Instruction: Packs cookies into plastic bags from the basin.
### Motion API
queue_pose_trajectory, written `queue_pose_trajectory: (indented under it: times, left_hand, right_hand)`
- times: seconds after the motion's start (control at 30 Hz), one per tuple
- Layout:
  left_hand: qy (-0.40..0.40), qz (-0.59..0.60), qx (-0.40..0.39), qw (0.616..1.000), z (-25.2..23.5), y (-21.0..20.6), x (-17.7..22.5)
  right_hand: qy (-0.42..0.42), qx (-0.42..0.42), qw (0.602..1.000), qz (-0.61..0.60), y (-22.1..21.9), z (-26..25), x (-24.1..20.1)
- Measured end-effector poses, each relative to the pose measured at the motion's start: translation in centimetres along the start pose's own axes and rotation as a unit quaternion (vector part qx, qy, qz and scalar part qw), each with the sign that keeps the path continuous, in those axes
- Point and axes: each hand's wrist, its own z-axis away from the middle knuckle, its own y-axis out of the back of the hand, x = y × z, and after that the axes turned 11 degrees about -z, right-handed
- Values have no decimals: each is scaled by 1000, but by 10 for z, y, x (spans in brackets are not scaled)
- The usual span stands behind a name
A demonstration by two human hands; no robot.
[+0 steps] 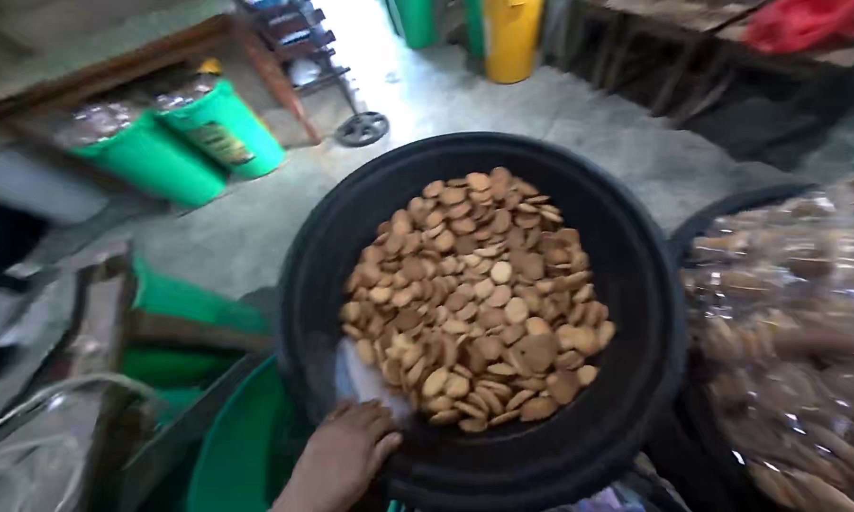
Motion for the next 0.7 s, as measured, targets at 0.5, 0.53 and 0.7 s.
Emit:
queue_pose_trajectory:
  times: [0.5,0.53,0.7]
  left_hand:
    - [15,-5,261,965,-25,-31,63]
    - [6,4,275,961,-26,-32,64]
    - [-98,127,251,955,-11,-19,66]
  right_hand:
    - [-67,-267,959,63,-140,-144,-4]
    - [-20,-309,948,73,-160,-161,-12]
    - [130,-418,896,73,-277,-233,-3]
